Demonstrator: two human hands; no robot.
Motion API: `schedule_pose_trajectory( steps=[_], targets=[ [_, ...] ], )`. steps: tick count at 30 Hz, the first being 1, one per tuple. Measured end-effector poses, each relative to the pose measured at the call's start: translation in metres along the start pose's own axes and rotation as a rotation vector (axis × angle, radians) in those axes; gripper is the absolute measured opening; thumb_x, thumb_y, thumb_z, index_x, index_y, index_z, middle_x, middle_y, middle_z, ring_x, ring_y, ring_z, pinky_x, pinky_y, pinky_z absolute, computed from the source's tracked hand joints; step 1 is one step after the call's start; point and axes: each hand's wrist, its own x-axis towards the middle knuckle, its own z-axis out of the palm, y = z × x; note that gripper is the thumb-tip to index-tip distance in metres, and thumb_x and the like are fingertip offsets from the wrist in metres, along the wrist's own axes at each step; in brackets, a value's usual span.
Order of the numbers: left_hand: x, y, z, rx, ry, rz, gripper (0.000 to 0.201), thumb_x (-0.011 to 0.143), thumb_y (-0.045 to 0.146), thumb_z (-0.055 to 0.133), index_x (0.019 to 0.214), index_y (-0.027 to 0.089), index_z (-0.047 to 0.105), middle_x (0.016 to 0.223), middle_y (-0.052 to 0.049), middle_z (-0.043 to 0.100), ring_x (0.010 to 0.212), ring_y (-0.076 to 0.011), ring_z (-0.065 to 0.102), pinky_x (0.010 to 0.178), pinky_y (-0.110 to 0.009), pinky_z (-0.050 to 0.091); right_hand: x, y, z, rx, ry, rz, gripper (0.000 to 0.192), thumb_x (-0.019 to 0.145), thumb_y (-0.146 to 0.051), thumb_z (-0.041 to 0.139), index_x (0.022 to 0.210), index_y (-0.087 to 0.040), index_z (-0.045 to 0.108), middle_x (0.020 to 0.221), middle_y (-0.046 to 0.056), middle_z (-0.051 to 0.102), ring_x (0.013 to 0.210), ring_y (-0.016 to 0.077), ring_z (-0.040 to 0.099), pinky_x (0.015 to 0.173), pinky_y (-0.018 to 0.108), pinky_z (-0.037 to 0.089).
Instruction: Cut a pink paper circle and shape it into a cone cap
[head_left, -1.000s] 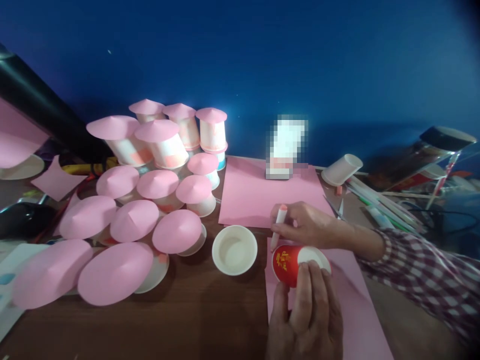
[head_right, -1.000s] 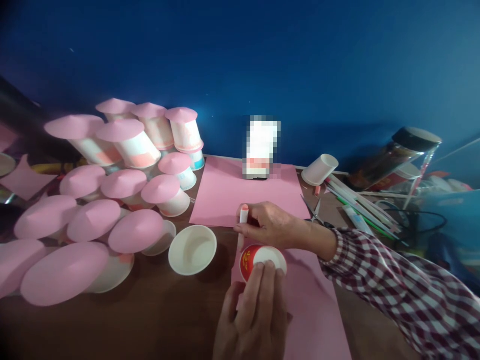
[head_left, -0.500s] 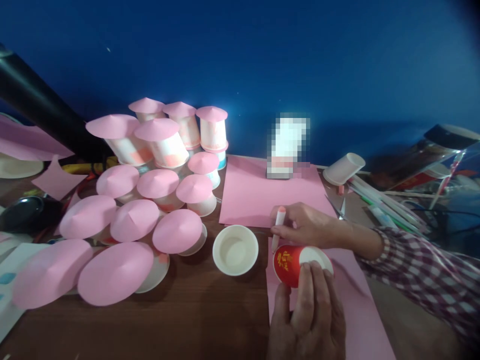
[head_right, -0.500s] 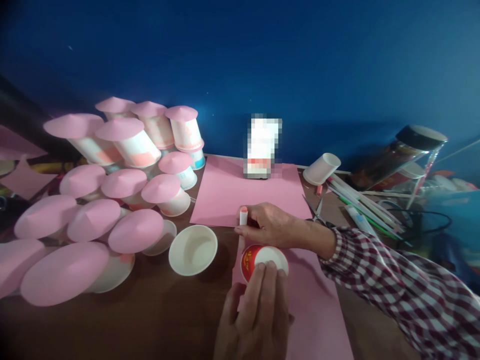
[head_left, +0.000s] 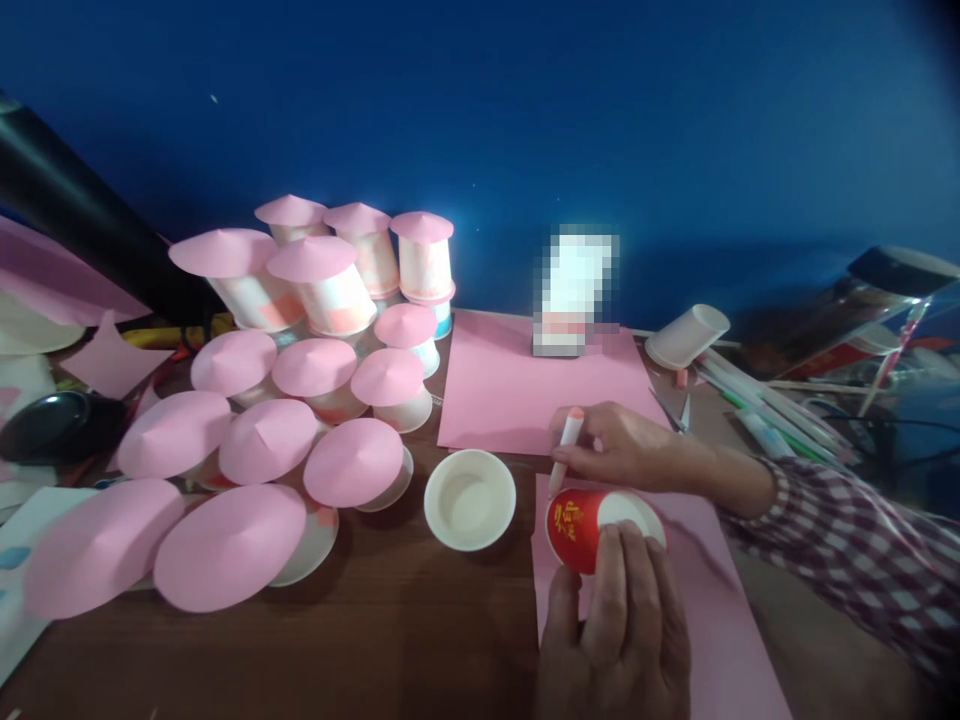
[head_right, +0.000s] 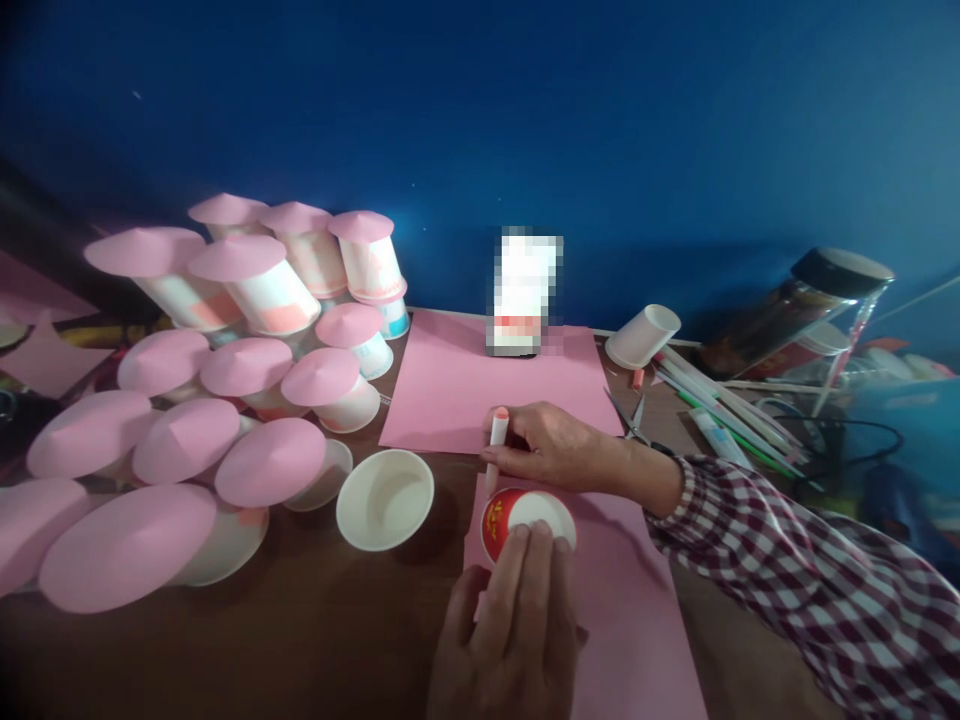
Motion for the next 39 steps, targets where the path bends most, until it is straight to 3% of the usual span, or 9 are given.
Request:
schedule_pose_trajectory(
  steps=[14,21,27,33,39],
  targets=[
    [0.003,-0.003,-0.002,-0.008,-0.014,0.022,0.035,0.083,0.027,0.049,0.114,0.018,0.061,0.134,-0.006,0.050,0.125,-0.0232,0.039,0.082,-0.037,0.042,-0.025,0.017,0.001,0.144,0.168,0.179,0.023,0.085,-0.038,0.049,0.077,-0.018,0.056,0.067,-0.001,0.062,0.053,0.0101,0.050,0.050,0.021,0.039],
    [0.004,-0.006,-0.003,-0.026,-0.002,0.046,0.035,0.083,0.027,0.050,0.114,0.016,0.061,0.130,-0.008,0.053,0.121,-0.0241,0.044,0.081,-0.037,0.042,-0.043,0.018,0.001,0.189,0.184,0.196,0.022,0.087,-0.037,0.048,0.080,-0.017,0.053,0.071,-0.001,0.060,0.059,0.0106,0.051,0.055,0.021,0.040],
    [0.004,-0.010,-0.007,-0.042,-0.060,0.092,0.040,0.081,0.029,0.054,0.118,0.013,0.058,0.128,-0.010,0.054,0.120,-0.0257,0.046,0.083,-0.036,0.044,-0.065,0.020,0.009,0.072,0.328,0.212,0.022,0.088,-0.037,0.048,0.079,-0.018,0.054,0.067,-0.002,0.057,0.060,0.0110,0.051,0.058,0.022,0.039],
    [0.006,-0.011,-0.008,-0.051,-0.077,0.103,0.040,0.082,0.018,0.050,0.121,0.011,0.055,0.127,-0.011,0.055,0.118,-0.0256,0.047,0.084,-0.038,0.044,-0.088,0.017,0.025,0.038,0.504,0.179,0.018,0.088,-0.032,0.048,0.079,-0.018,0.056,0.071,0.001,0.061,0.066,0.0141,0.055,0.063,0.025,0.041],
    [0.013,-0.013,-0.022,-0.032,-0.131,0.153,0.045,0.078,0.009,0.048,0.123,0.009,0.051,0.124,-0.013,0.058,0.116,-0.0258,0.050,0.082,-0.036,0.045,-0.106,0.013,0.047,0.059,0.642,0.172,0.009,0.085,-0.022,0.049,0.080,-0.018,0.056,0.072,0.001,0.061,0.066,0.0123,0.055,0.062,0.023,0.041]
  ],
)
